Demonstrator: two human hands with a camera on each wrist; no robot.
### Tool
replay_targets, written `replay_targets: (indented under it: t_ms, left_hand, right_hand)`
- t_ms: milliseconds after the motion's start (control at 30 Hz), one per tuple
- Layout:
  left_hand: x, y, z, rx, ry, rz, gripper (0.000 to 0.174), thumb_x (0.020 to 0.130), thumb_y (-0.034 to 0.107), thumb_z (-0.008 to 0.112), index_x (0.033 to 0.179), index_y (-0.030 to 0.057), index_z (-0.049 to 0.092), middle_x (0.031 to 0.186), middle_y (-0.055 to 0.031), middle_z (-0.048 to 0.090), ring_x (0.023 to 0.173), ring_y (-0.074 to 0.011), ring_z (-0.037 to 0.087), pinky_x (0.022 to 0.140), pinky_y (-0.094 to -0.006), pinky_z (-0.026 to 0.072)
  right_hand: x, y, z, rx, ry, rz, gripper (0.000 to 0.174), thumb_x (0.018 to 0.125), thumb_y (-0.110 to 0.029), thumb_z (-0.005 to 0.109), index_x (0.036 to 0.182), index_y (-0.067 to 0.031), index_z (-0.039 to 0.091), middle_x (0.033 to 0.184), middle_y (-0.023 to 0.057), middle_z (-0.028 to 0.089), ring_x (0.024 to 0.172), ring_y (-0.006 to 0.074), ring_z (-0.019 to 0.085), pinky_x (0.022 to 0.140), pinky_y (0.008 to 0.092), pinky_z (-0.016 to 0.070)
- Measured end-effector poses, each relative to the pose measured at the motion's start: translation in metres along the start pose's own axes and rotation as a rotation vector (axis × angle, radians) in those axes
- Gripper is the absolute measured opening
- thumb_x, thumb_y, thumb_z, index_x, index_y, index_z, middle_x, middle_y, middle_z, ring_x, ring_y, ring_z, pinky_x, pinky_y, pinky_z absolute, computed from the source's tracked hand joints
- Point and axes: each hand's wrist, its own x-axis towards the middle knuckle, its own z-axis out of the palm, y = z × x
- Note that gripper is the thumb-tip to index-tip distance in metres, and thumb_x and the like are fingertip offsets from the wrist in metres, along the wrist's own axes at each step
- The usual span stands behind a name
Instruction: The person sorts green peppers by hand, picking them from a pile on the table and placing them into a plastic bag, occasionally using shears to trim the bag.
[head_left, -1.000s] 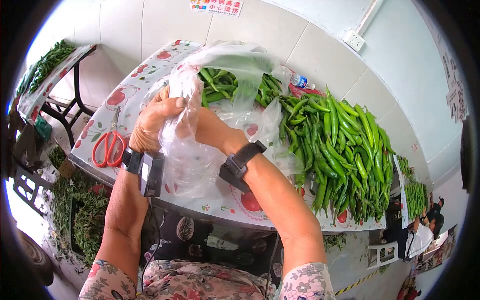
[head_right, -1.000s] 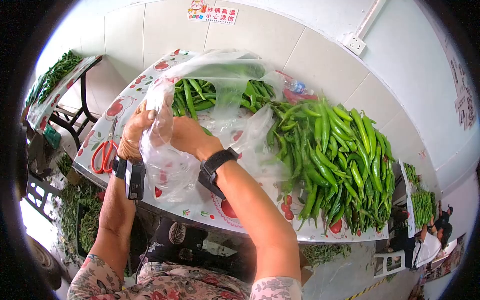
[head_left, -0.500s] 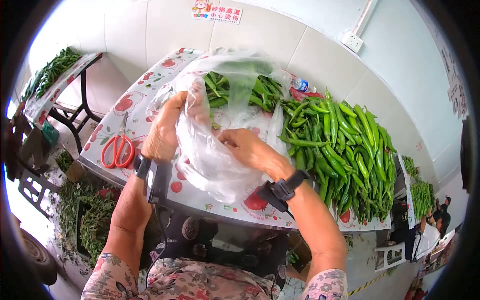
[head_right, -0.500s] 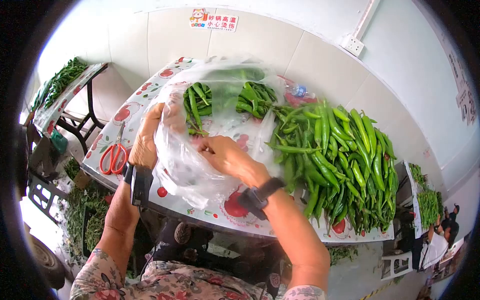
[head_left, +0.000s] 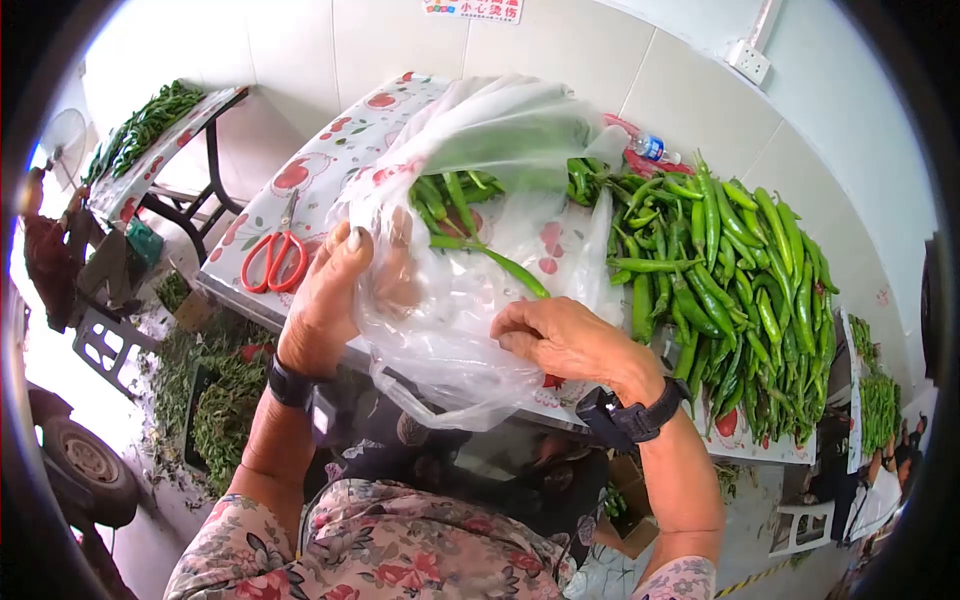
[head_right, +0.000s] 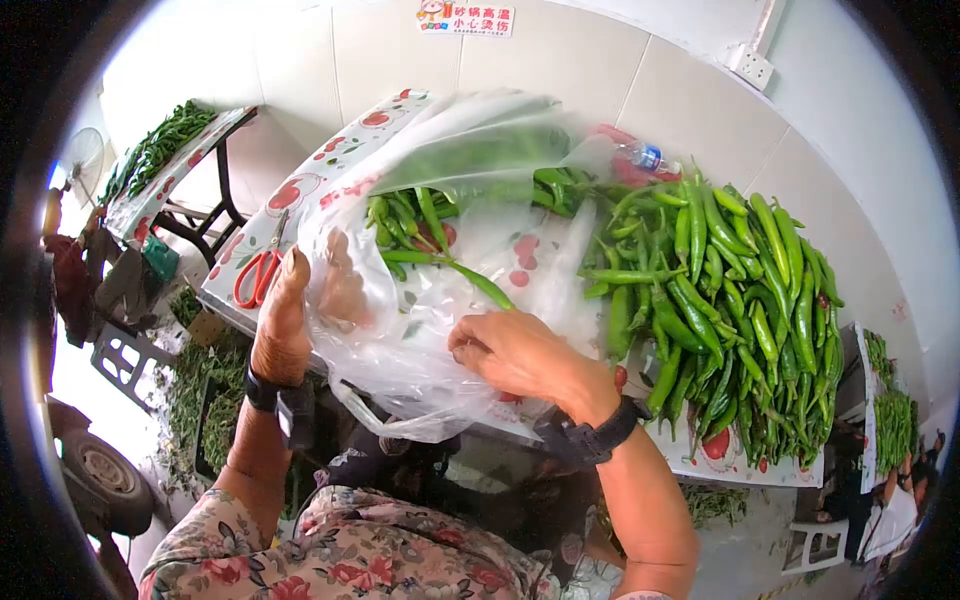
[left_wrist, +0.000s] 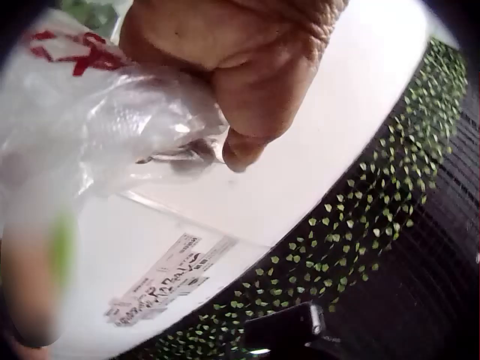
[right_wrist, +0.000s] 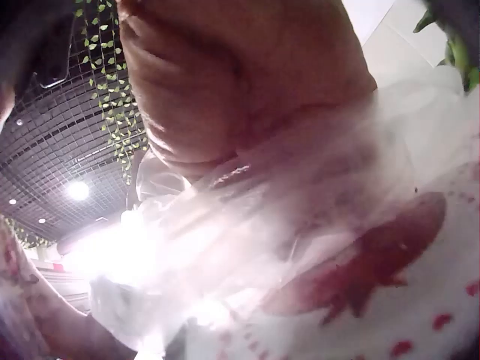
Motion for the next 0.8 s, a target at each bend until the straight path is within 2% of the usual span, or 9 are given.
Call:
replay_targets:
  t_ms: [200,300,333,433,567,600,700,733,800]
  left_hand:
    - [-0.003,-0.017,-0.037,0.142,-0.062,-0.005,0.035,0.080,0.024,0.063,0.105,0.0006,0.054,0.079,-0.0021,0.057,0.063,-0.0075,0.053,0.057,-0.0212,0.0453]
    - [-0.009,-0.013,-0.032,0.153,-0.020,-0.060,0.030,0.083,0.017,0.056,0.108,-0.0003,0.055,0.083,-0.0031,0.060,0.071,-0.0103,0.058,0.065,-0.0234,0.0483]
    - [-0.009,-0.014,-0.034,0.141,-0.007,-0.075,0.030,0.085,0.017,0.054,0.109,-0.0003,0.054,0.084,-0.0033,0.060,0.074,-0.0110,0.058,0.067,-0.0244,0.0484]
    - [-0.014,-0.024,-0.039,-0.204,0.053,-0.146,0.031,0.089,0.019,0.051,0.113,-0.0001,0.053,0.089,-0.0037,0.059,0.081,-0.0121,0.058,0.072,-0.0266,0.0479]
    - [-0.016,-0.020,-0.039,-0.428,0.067,-0.234,0.036,0.093,0.029,0.051,0.116,0.0010,0.052,0.094,-0.0048,0.057,0.083,-0.0124,0.056,0.073,-0.0265,0.0469]
    - [-0.015,-0.018,-0.032,-0.370,0.167,-0.258,0.044,0.090,0.035,0.057,0.118,0.0017,0.051,0.093,-0.0045,0.058,0.075,-0.0116,0.054,0.070,-0.0247,0.0461]
    - [-0.011,-0.014,-0.051,-0.127,-0.173,-0.260,0.053,0.081,0.033,0.067,0.120,0.0004,0.051,0.077,0.0006,0.054,0.063,-0.0110,0.051,0.071,-0.0319,0.0528]
    - [-0.007,-0.018,-0.059,-0.038,-0.211,-0.316,0.052,0.079,0.032,0.070,0.116,-0.0006,0.053,0.071,0.0019,0.051,0.056,-0.0099,0.048,0.066,-0.0285,0.0529]
    - [-0.006,-0.015,-0.053,-0.094,-0.124,-0.308,0.048,0.079,0.029,0.070,0.113,-0.0001,0.054,0.073,0.0009,0.053,0.057,-0.0095,0.050,0.064,-0.0264,0.0519]
  right_hand:
    - [0.007,0.006,0.001,0.117,0.103,-0.048,0.018,0.083,-0.014,0.056,0.093,-0.0007,0.062,0.087,0.0196,0.064,0.083,0.0358,0.061,0.072,0.0405,0.0472]
    - [0.021,0.007,-0.009,-0.234,0.337,0.013,0.015,0.082,-0.008,0.057,0.094,0.0007,0.060,0.088,0.0184,0.065,0.082,0.0326,0.063,0.072,0.0372,0.0482]
    - [0.027,0.017,-0.008,-0.328,0.461,-0.084,0.016,0.080,-0.010,0.058,0.091,0.0012,0.061,0.087,0.0199,0.065,0.081,0.0371,0.062,0.072,0.0411,0.0482]
    - [0.042,0.034,-0.006,-0.620,0.330,0.100,0.019,0.078,-0.011,0.059,0.092,0.0012,0.061,0.084,0.0211,0.064,0.078,0.0379,0.062,0.072,0.0428,0.0482]
    - [0.052,0.024,-0.010,-0.571,0.252,0.162,0.023,0.076,-0.010,0.060,0.095,0.0024,0.059,0.083,0.0219,0.064,0.079,0.0379,0.062,0.072,0.0424,0.0476]
    - [0.052,0.016,-0.012,-0.514,0.250,0.155,0.023,0.076,-0.010,0.060,0.096,0.0028,0.059,0.083,0.0221,0.063,0.079,0.0378,0.062,0.072,0.0422,0.0475]
    - [0.058,0.000,-0.014,-0.319,0.254,0.009,0.025,0.076,-0.010,0.060,0.097,0.0037,0.058,0.083,0.0228,0.063,0.078,0.0371,0.061,0.071,0.0417,0.0470]
    - [0.061,-0.003,-0.013,-0.247,0.256,-0.058,0.026,0.076,-0.010,0.060,0.097,0.0039,0.057,0.083,0.0231,0.063,0.078,0.0369,0.061,0.071,0.0416,0.0468]
    - [0.073,-0.012,-0.012,-0.253,0.210,-0.111,0.026,0.076,-0.010,0.059,0.098,0.0047,0.056,0.085,0.0239,0.062,0.080,0.0368,0.061,0.072,0.0411,0.0465]
